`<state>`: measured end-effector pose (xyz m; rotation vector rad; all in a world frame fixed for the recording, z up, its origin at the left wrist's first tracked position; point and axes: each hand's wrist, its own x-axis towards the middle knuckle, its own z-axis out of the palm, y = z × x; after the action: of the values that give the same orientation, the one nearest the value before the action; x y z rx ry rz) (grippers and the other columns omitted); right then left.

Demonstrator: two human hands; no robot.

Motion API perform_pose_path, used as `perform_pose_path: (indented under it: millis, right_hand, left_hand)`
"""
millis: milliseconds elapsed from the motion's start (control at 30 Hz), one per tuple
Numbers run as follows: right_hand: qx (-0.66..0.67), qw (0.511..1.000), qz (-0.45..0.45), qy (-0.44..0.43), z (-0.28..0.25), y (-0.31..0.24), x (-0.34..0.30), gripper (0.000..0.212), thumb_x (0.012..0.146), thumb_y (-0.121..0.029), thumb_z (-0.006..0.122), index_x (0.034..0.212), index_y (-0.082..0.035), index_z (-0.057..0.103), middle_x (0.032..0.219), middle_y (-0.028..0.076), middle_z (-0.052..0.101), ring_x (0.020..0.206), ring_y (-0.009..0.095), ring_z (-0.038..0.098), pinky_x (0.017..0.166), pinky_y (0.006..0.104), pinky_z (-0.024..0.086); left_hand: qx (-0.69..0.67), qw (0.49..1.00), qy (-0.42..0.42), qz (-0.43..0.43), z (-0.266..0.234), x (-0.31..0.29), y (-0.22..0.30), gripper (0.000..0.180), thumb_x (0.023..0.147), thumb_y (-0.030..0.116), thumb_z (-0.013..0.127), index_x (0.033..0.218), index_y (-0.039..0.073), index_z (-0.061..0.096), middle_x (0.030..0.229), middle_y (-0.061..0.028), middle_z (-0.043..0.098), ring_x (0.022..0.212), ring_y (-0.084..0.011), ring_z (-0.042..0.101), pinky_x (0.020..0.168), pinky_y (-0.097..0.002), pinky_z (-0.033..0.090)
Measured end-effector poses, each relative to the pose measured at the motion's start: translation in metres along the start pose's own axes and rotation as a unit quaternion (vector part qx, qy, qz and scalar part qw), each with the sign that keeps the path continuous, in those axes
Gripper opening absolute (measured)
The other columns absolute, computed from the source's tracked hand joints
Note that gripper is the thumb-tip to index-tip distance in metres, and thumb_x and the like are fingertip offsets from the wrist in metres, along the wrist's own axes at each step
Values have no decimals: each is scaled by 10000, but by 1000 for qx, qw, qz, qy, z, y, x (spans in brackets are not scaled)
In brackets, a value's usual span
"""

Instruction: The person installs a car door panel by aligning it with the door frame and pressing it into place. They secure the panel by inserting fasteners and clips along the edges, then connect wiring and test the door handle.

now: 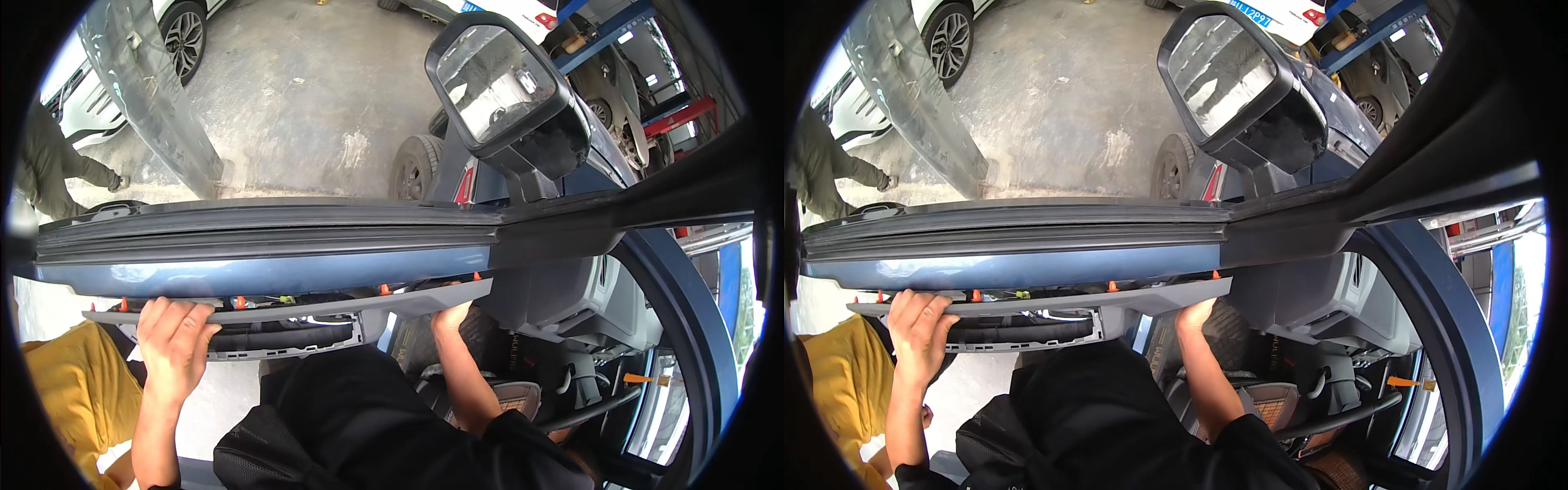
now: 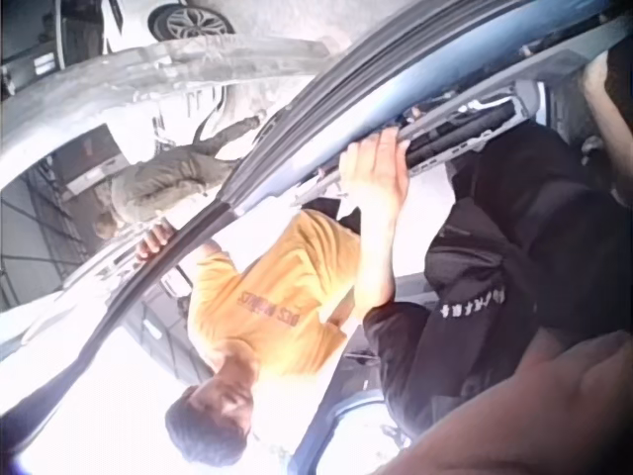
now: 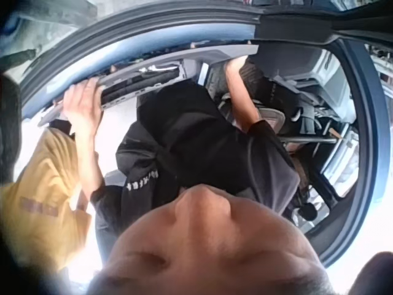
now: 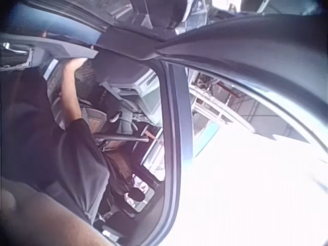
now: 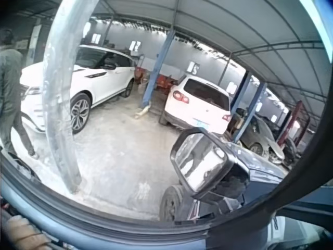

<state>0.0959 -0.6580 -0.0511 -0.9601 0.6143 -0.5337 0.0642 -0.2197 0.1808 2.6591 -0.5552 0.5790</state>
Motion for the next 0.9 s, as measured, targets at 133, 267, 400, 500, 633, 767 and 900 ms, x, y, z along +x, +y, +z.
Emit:
perform_pose_path:
  millis: [133, 267, 400, 500, 633, 767, 900]
  right_hand:
    - [16, 1000, 2, 10, -20, 0, -5, 381, 982, -308, 419, 1349, -284, 318, 730, 2, 480, 678, 166, 472, 657, 342, 455]
    - [27, 996, -37, -72, -7, -5, -6, 296, 992, -372, 409, 971, -104, 532, 719, 21, 512, 713, 174, 505, 724, 353, 456]
    - [-9, 994, -77, -79, -20, -8, 11, 284, 998, -339, 425, 1183, -125, 451, 786, 28, 549, 758, 181, 535, 765, 341, 458]
    - [-4, 994, -43, -99, -11, -14, 21, 338, 1019, -244, 379, 1343, -195, 295, 741, 45, 495, 729, 206, 503, 710, 373, 456]
    - [-32, 996, -5, -89, -20, -18, 24, 304, 1022, -242, 366, 1312, -167, 313, 773, 66, 546, 744, 221, 543, 725, 368, 471]
    - [-38, 995, -32, -84, -21, -14, 31, 320, 1021, -222, 364, 1323, -129, 320, 768, 71, 563, 749, 216, 561, 724, 372, 481]
    - [-137, 988, -71, -32, -8, -28, 19, 408, 987, -328, 435, 1295, -64, 392, 774, 87, 616, 704, 196, 573, 716, 330, 476]
  left_hand:
    - [-17, 1000, -13, -2, 2, -6, -5, 292, 572, 66, 770, 830, 35, 636, 756, -67, 597, 642, -256, 515, 599, -371, 394]
    - [-32, 999, -15, 10, -2, -14, -9, 287, 572, 54, 772, 826, 35, 639, 735, -65, 601, 634, -257, 520, 583, -367, 403]
    - [-52, 998, 0, 30, 3, -15, -11, 290, 574, 48, 775, 830, 27, 640, 730, -72, 597, 635, -259, 527, 585, -368, 414]
    - [-65, 997, 2, 41, 3, -15, -14, 273, 588, 52, 770, 831, 28, 648, 727, -73, 599, 631, -261, 533, 583, -374, 424]
    - [-69, 996, -6, 54, 1, -16, -16, 269, 594, 68, 772, 833, 32, 654, 723, -69, 602, 624, -260, 539, 582, -374, 425]
    - [-69, 996, 3, 60, 4, -16, -21, 277, 601, 83, 774, 847, 37, 655, 722, -69, 609, 616, -257, 537, 584, -371, 424]
    - [-48, 998, 1, 50, 4, -17, -23, 271, 612, 82, 772, 853, 40, 656, 723, -64, 601, 624, -251, 527, 581, -367, 413]
